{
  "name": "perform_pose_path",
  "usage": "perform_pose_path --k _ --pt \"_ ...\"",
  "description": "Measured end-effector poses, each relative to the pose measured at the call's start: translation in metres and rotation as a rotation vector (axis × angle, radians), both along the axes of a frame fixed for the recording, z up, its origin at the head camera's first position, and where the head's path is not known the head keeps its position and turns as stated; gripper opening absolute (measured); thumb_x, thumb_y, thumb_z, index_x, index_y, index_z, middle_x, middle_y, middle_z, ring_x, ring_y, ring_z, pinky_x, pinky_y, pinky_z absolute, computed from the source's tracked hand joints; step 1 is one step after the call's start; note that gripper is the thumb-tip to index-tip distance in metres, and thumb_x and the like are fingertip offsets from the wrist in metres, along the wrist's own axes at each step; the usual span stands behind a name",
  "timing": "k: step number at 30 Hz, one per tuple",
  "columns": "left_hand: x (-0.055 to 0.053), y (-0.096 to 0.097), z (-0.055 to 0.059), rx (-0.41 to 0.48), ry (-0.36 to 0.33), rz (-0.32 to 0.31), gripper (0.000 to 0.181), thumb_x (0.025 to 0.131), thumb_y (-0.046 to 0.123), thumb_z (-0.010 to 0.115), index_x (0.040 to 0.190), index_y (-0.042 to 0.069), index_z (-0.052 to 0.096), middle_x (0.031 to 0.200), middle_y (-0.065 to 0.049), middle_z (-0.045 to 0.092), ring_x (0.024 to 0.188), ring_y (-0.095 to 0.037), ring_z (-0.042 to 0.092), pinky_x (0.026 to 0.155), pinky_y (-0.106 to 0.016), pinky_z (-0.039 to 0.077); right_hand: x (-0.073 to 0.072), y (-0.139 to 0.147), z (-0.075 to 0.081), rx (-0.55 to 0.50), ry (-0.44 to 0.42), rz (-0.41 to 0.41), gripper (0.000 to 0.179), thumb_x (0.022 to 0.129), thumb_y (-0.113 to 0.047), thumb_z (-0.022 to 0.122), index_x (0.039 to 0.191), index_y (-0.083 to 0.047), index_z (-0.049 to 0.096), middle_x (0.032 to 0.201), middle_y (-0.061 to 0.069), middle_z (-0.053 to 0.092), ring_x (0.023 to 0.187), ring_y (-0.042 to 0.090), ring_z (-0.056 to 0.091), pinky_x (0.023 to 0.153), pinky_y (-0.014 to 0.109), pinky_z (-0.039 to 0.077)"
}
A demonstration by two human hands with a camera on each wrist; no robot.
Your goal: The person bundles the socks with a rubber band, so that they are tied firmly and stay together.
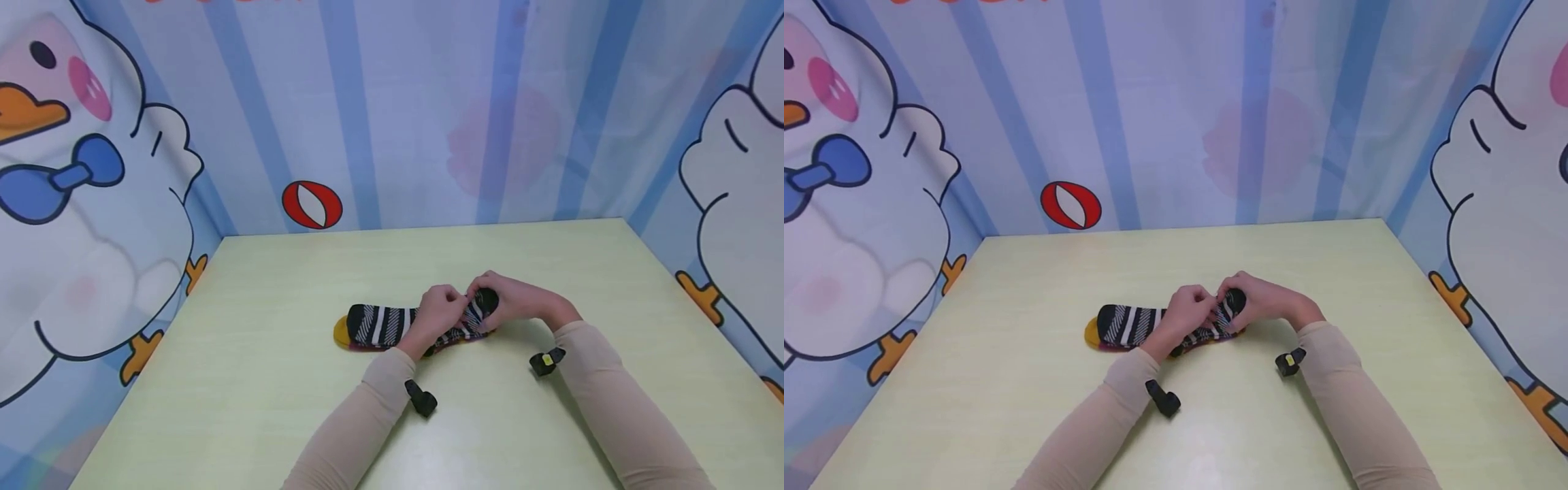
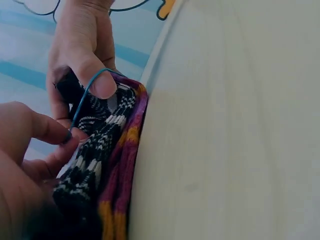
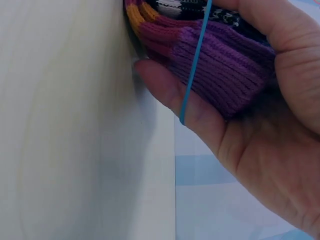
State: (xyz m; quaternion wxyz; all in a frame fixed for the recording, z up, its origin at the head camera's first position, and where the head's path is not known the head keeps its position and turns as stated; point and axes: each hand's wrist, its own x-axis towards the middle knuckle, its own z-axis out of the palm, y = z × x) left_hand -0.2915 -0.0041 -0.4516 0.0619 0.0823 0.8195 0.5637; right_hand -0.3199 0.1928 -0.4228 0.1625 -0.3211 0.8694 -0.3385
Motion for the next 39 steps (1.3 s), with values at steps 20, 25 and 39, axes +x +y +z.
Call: perform_pose_path --k 20,25,39 --pt "0.0012 -0.0027 0.0021 -0.54 0.258 -0.066 0.019 0.092 0.016 0.068 0.075 0.014 0.06 0.067 0.006 0.053 0.058 -0.009 0.047 0.054 -0.023 0.036 -0.0056 0.0079 -0.0025 -0.012 -0.029 -0.002 0.035 0.096 -0.026 0.067 0.126 -0.007 0.067 0.133 0.016 0.058 0.12 0.033 0.054 0.097 0.048 0.045" --pt "0.0015 -0.0014 0.0025 -0.596 0.279 -0.076 0.019 0.092 0.016 0.068 0.076 0.014 0.06 0.069 0.006 0.054 0.061 -0.01 0.049 0.056 -0.024 0.037 -0.0063 0.0055 -0.0001 -0.089 -0.066 -0.047 0.034 0.104 -0.022 0.055 0.13 -0.001 0.064 0.141 0.023 0.053 0.133 0.04 0.045 0.106 0.054 0.038" --pt "0.0049 0.0038 0.0001 -0.688 0.324 -0.061 0.014 0.091 0.017 0.068 0.101 0.017 0.058 0.089 0.0 0.056 0.078 -0.018 0.054 0.063 -0.038 0.042 -0.0029 -0.0012 0.0028 -0.171 -0.071 -0.265 0.023 0.102 -0.006 0.043 0.116 0.005 0.059 0.122 0.022 0.059 0.107 0.03 0.057 0.088 0.04 0.046"
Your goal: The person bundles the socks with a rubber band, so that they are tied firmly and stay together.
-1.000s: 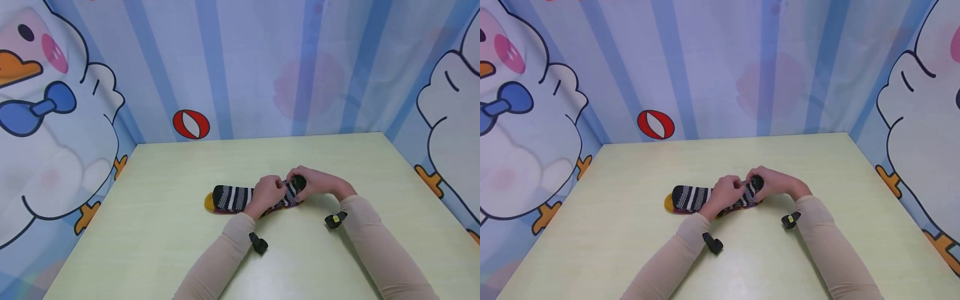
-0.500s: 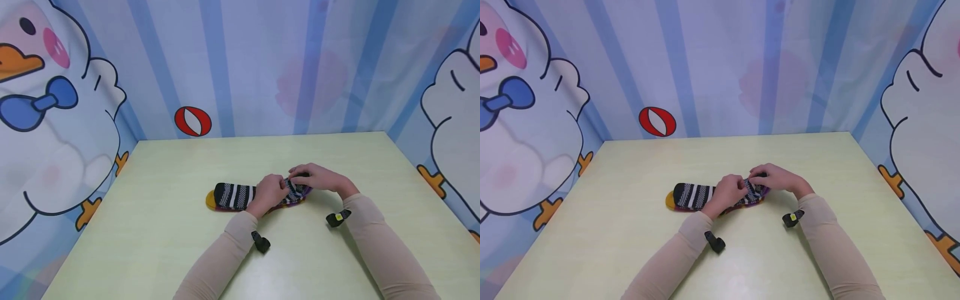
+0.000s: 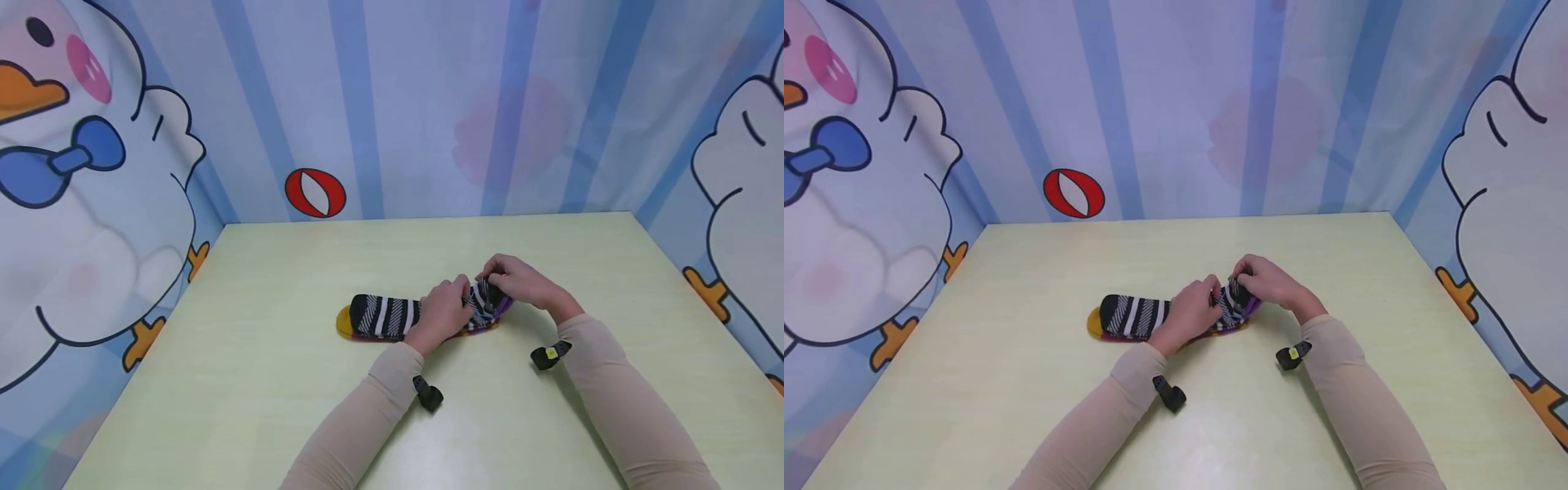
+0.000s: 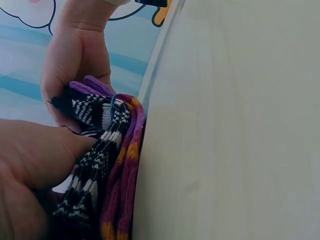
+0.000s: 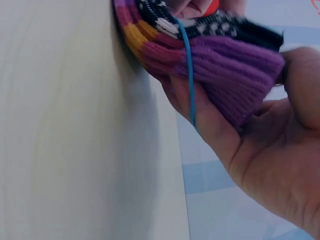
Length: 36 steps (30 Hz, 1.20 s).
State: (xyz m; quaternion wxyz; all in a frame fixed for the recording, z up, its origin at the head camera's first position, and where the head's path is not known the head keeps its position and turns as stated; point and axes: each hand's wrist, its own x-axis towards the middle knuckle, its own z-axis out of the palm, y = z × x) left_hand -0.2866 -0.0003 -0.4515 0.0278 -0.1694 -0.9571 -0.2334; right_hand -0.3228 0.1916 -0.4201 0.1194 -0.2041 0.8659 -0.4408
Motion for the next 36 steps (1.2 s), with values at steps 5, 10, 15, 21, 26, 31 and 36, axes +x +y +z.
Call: perform_pose_path --k 5,10,15,21,26,31,36 --pt "0.001 0.002 0.001 -0.038 -0.018 0.002 0.023 0.093 0.018 0.066 0.116 0.023 0.065 0.101 0.0 0.061 0.092 -0.02 0.059 0.071 -0.044 0.046 -0.002 0.003 -0.001 0.037 -0.032 0.068 0.032 0.094 -0.001 0.053 0.125 0.006 0.06 0.132 0.024 0.056 0.117 0.034 0.054 0.09 0.04 0.046" --pt "0.001 0.005 0.0 -0.045 -0.026 0.023 0.025 0.092 0.018 0.067 0.117 0.022 0.066 0.102 0.001 0.061 0.094 -0.018 0.06 0.072 -0.044 0.046 -0.002 0.004 -0.001 0.085 -0.043 0.147 0.05 0.091 0.0 0.054 0.14 0.006 0.05 0.151 0.026 0.041 0.131 0.038 0.043 0.095 0.043 0.043" --pt "0.004 0.007 0.002 -0.055 -0.04 0.028 0.022 0.096 0.028 0.066 0.116 0.022 0.064 0.102 0.0 0.061 0.093 -0.02 0.06 0.076 -0.047 0.047 0.0 0.006 0.001 0.119 -0.069 0.141 0.053 0.096 -0.003 0.052 0.147 0.005 0.04 0.147 0.029 0.043 0.131 0.04 0.045 0.097 0.048 0.043" --pt "0.008 0.009 0.003 -0.085 -0.066 0.027 0.025 0.099 0.041 0.061 0.117 0.024 0.061 0.103 -0.002 0.058 0.096 -0.025 0.059 0.083 -0.057 0.045 -0.001 0.006 0.008 0.147 -0.144 -0.012 0.04 0.094 -0.013 0.063 0.127 0.008 0.054 0.124 0.027 0.057 0.1 0.029 0.063 0.076 0.034 0.053" --pt "0.009 0.009 0.004 -0.087 -0.06 0.02 0.025 0.098 0.042 0.063 0.116 0.026 0.062 0.102 -0.001 0.057 0.095 -0.024 0.058 0.085 -0.059 0.044 0.0 0.006 0.012 0.147 -0.249 -0.043 0.043 0.089 -0.014 0.072 0.12 0.01 0.055 0.117 0.026 0.055 0.087 0.021 0.066 0.071 0.031 0.056" --pt "0.009 0.009 0.006 -0.105 -0.076 0.001 0.03 0.095 0.045 0.064 0.118 0.025 0.064 0.104 -0.001 0.057 0.094 -0.024 0.057 0.086 -0.06 0.044 0.001 0.01 0.012 0.145 -0.37 -0.027 0.052 0.088 -0.015 0.074 0.124 0.01 0.047 0.115 0.027 0.056 0.084 0.024 0.069 0.069 0.036 0.057" --pt "0.01 0.009 0.005 -0.123 -0.087 -0.013 0.043 0.094 0.054 0.062 0.123 0.023 0.065 0.108 -0.003 0.058 0.098 -0.025 0.057 0.085 -0.059 0.044 0.003 0.013 0.01 0.109 -0.461 -0.01 0.056 0.094 -0.021 0.065 0.132 0.011 0.039 0.115 0.027 0.058 0.085 0.026 0.07 0.069 0.039 0.057"
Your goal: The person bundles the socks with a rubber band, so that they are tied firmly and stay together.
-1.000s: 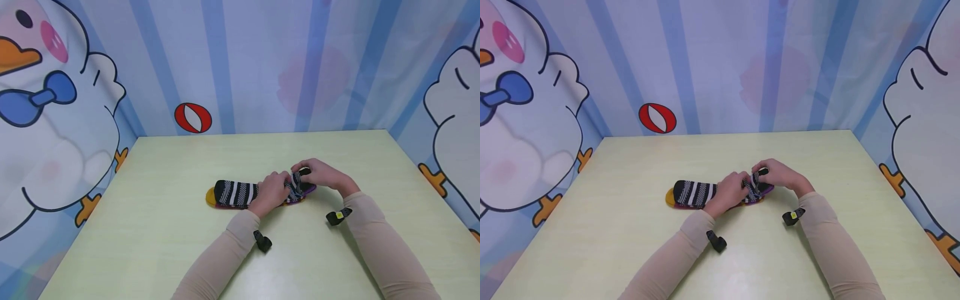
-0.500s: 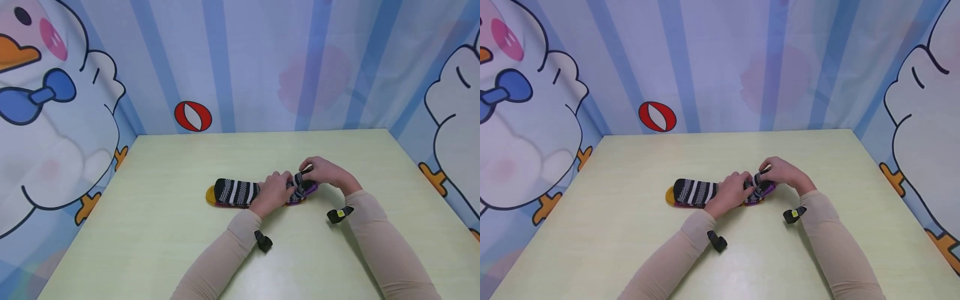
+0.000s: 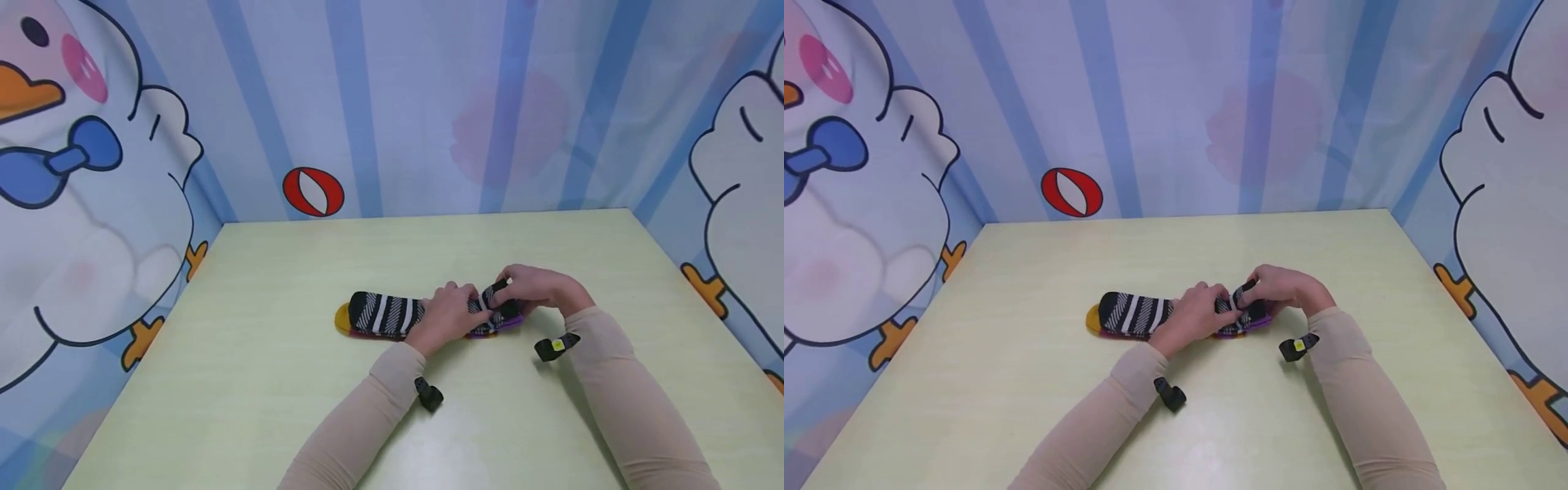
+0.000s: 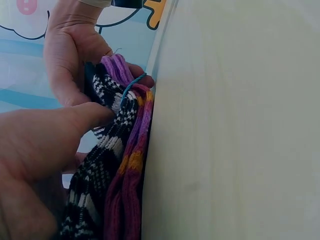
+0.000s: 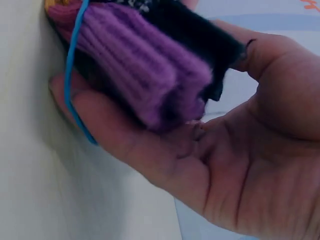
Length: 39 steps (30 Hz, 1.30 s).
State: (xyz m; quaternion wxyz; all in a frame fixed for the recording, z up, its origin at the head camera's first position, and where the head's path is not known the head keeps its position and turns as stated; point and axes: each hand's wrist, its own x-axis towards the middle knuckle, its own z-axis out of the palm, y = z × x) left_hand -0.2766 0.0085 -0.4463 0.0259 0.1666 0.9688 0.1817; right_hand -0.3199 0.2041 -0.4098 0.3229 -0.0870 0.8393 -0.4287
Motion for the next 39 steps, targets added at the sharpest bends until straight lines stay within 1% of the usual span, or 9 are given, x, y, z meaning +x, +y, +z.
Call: perform_pose_path --k 7,15,19,21,24,27,31,35,39 --pt "0.001 0.0 0.001 0.022 -0.024 -0.013 0.05 0.098 0.058 0.052 0.128 0.02 0.065 0.115 -0.005 0.059 0.104 -0.027 0.057 0.088 -0.063 0.043 0.003 0.002 -0.001 -0.078 -0.129 0.012 0.046 0.101 -0.025 0.053 0.129 0.01 0.038 0.106 0.028 0.064 0.076 0.04 0.071 0.064 0.049 0.058" --pt "0.001 -0.002 0.008 0.024 -0.078 -0.025 0.043 0.103 0.04 0.039 0.132 0.018 0.062 0.121 -0.008 0.057 0.112 -0.029 0.055 0.094 -0.065 0.039 0.003 0.005 0.0 -0.139 -0.197 0.072 0.049 0.103 -0.026 0.053 0.136 0.006 0.035 0.105 0.026 0.069 0.072 0.038 0.072 0.057 0.04 0.058" --pt "-0.001 -0.004 0.01 0.056 -0.108 -0.038 0.044 0.104 0.036 0.037 0.134 0.017 0.062 0.126 -0.009 0.058 0.115 -0.028 0.055 0.094 -0.067 0.038 0.004 0.005 0.0 -0.199 -0.215 0.099 0.048 0.104 -0.021 0.05 0.138 0.007 0.032 0.111 0.027 0.066 0.08 0.043 0.072 0.061 0.044 0.059" --pt "-0.003 -0.005 0.011 0.093 -0.122 -0.042 0.043 0.103 0.035 0.036 0.13 0.016 0.064 0.126 -0.009 0.06 0.115 -0.026 0.056 0.094 -0.066 0.039 0.005 0.005 0.001 -0.224 -0.22 0.117 0.05 0.104 -0.018 0.048 0.143 0.007 0.028 0.117 0.029 0.063 0.086 0.046 0.07 0.065 0.047 0.059" --pt "-0.006 -0.006 0.011 0.185 -0.155 -0.053 0.043 0.104 0.036 0.036 0.12 0.013 0.068 0.115 -0.007 0.065 0.103 -0.022 0.059 0.092 -0.056 0.044 0.007 0.005 0.005 -0.24 -0.224 0.124 0.057 0.104 -0.014 0.048 0.152 0.001 0.022 0.129 0.031 0.055 0.092 0.048 0.068 0.071 0.052 0.057" --pt "-0.009 -0.01 0.013 0.291 -0.225 -0.058 0.046 0.105 0.041 0.035 0.122 0.011 0.066 0.111 -0.005 0.065 0.094 -0.018 0.058 0.086 -0.043 0.046 0.009 0.005 0.011 -0.248 -0.216 0.156 0.069 0.102 -0.01 0.051 0.157 -0.002 0.012 0.137 0.033 0.045 0.097 0.048 0.066 0.077 0.055 0.056" --pt "-0.01 -0.018 0.016 0.428 -0.322 -0.03 0.059 0.103 0.056 0.033 0.129 0.009 0.059 0.115 -0.004 0.062 0.098 -0.018 0.056 0.083 -0.036 0.046 0.014 0.003 0.018 -0.257 -0.17 0.251 0.082 0.096 -0.006 0.061 0.158 -0.004 0.008 0.138 0.032 0.044 0.107 0.042 0.063 0.084 0.054 0.055" --pt "-0.011 -0.022 0.018 0.503 -0.373 0.0 0.073 0.093 0.076 0.037 0.101 0.009 0.063 0.087 -0.003 0.057 0.079 -0.017 0.054 0.069 -0.033 0.043 0.016 0.001 0.022 -0.221 -0.057 0.358 0.093 0.09 -0.004 0.069 0.159 -0.006 0.008 0.13 0.026 0.055 0.109 0.04 0.062 0.088 0.048 0.054" --pt "-0.012 -0.022 0.019 0.491 -0.392 0.009 0.072 0.085 0.083 0.041 0.07 0.014 0.05 0.061 0.004 0.039 0.054 -0.013 0.036 0.053 -0.03 0.032 0.019 -0.001 0.025 -0.165 0.067 0.434 0.092 0.092 -0.004 0.067 0.16 -0.005 0.004 0.135 0.022 0.055 0.117 0.036 0.059 0.095 0.041 0.05"
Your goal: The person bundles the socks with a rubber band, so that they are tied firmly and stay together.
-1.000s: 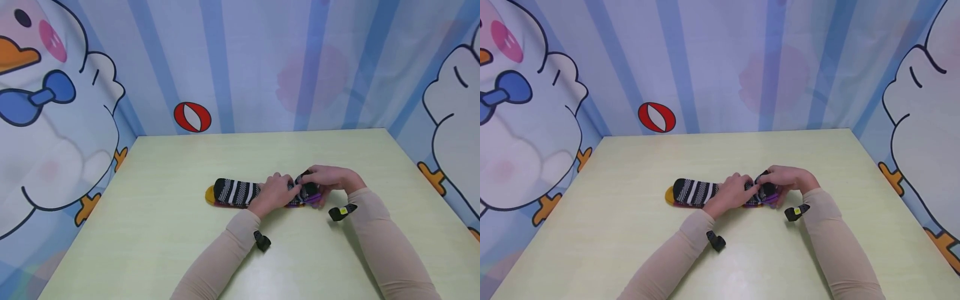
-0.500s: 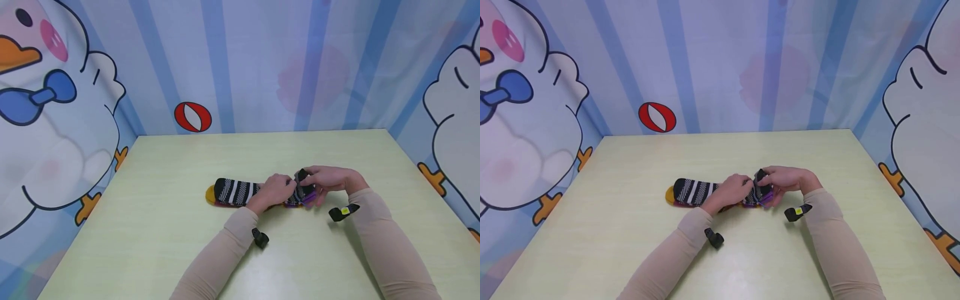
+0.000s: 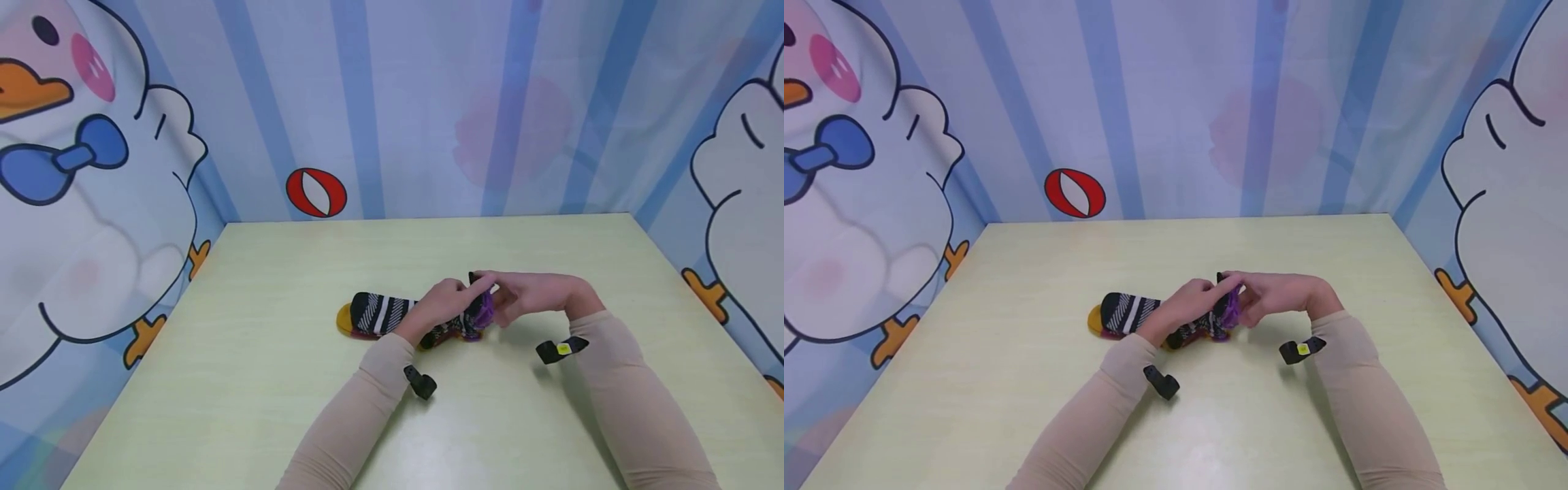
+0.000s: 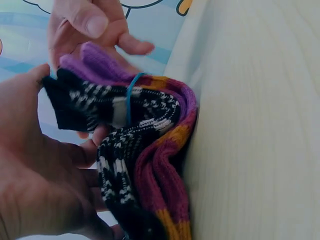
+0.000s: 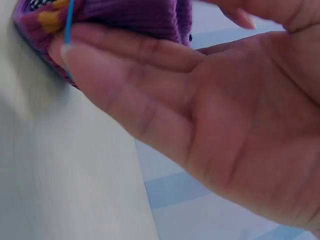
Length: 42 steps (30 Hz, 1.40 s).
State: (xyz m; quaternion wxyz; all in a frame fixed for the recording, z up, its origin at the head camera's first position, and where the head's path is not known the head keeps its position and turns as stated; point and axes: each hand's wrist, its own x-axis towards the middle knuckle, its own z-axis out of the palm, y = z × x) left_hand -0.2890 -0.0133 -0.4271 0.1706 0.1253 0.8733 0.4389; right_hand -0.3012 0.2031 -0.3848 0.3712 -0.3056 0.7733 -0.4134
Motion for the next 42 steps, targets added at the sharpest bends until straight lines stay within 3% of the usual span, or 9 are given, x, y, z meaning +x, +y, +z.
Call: perform_pose_path --k 4,9,14,20,23,30,33,37,42 --pt "-0.001 -0.001 0.002 0.003 0.021 0.005 0.069 0.085 0.081 0.047 0.071 0.014 0.05 0.061 0.004 0.041 0.053 -0.012 0.037 0.053 -0.029 0.033 0.002 -0.003 0.001 0.01 0.07 0.041 0.085 0.097 -0.003 0.06 0.16 -0.004 0.003 0.149 0.019 0.043 0.129 0.03 0.053 0.102 0.041 0.044" --pt "0.0 -0.006 0.005 0.114 -0.009 -0.047 0.061 0.086 0.07 0.06 0.085 0.008 0.063 0.07 -0.002 0.057 0.061 -0.014 0.05 0.059 -0.03 0.041 0.003 -0.006 0.006 0.045 0.105 0.032 0.082 0.101 -0.008 0.054 0.16 -0.008 -0.003 0.137 0.016 0.056 0.125 0.034 0.055 0.107 0.052 0.038" --pt "0.0 -0.009 0.006 0.077 -0.034 -0.051 0.052 0.086 0.06 0.067 0.07 0.012 0.053 0.06 0.003 0.044 0.054 -0.012 0.04 0.055 -0.028 0.037 0.003 -0.009 0.006 0.088 0.138 0.012 0.08 0.103 -0.011 0.05 0.161 -0.012 -0.006 0.133 0.013 0.061 0.125 0.036 0.055 0.11 0.056 0.032" --pt "-0.002 -0.013 0.006 0.052 -0.059 -0.009 0.049 0.082 0.049 0.073 0.1 0.007 0.056 0.088 -0.005 0.058 0.078 -0.017 0.053 0.067 -0.033 0.045 0.004 -0.012 0.004 0.069 0.156 0.041 0.074 0.104 -0.006 0.043 0.16 -0.009 -0.007 0.134 0.014 0.061 0.126 0.038 0.055 0.107 0.055 0.037" --pt "-0.004 -0.015 0.003 0.057 -0.079 -0.008 0.054 0.084 0.046 0.07 0.115 0.003 0.057 0.101 -0.009 0.062 0.087 -0.021 0.056 0.073 -0.036 0.046 0.003 -0.013 0.003 0.048 0.176 0.017 0.068 0.104 -0.003 0.037 0.16 -0.008 -0.002 0.128 0.012 0.064 0.122 0.034 0.058 0.103 0.05 0.043" --pt "-0.004 -0.015 0.002 0.056 -0.072 0.011 0.054 0.087 0.043 0.06 0.122 0.002 0.055 0.103 -0.009 0.061 0.089 -0.023 0.056 0.075 -0.037 0.045 0.001 -0.015 0.002 -0.004 0.198 -0.06 0.061 0.104 -0.002 0.037 0.158 -0.003 0.007 0.117 0.013 0.069 0.114 0.031 0.062 0.097 0.05 0.047" --pt "-0.004 -0.014 0.002 0.077 -0.057 0.004 0.043 0.088 0.04 0.057 0.111 0.004 0.06 0.096 -0.007 0.062 0.083 -0.022 0.056 0.072 -0.036 0.045 -0.001 -0.014 0.0 -0.01 0.198 -0.087 0.049 0.103 0.0 0.039 0.149 0.001 0.024 0.113 0.015 0.069 0.107 0.032 0.064 0.093 0.052 0.049" --pt "-0.005 -0.013 0.001 0.109 -0.041 -0.007 0.031 0.091 0.036 0.051 0.096 0.007 0.059 0.088 -0.007 0.06 0.076 -0.02 0.053 0.067 -0.034 0.042 -0.004 -0.013 -0.005 0.019 0.203 -0.091 0.023 0.097 0.008 0.043 0.12 0.005 0.042 0.105 0.018 0.067 0.096 0.035 0.062 0.08 0.049 0.051" --pt "-0.007 -0.014 0.0 0.132 -0.061 0.023 0.034 0.094 0.037 0.048 0.106 0.007 0.058 0.094 -0.009 0.061 0.082 -0.021 0.055 0.071 -0.034 0.044 -0.008 -0.008 -0.008 0.075 0.26 -0.061 0.02 0.089 0.011 0.054 0.107 0.004 0.052 0.1 0.014 0.066 0.091 0.028 0.062 0.074 0.037 0.05"
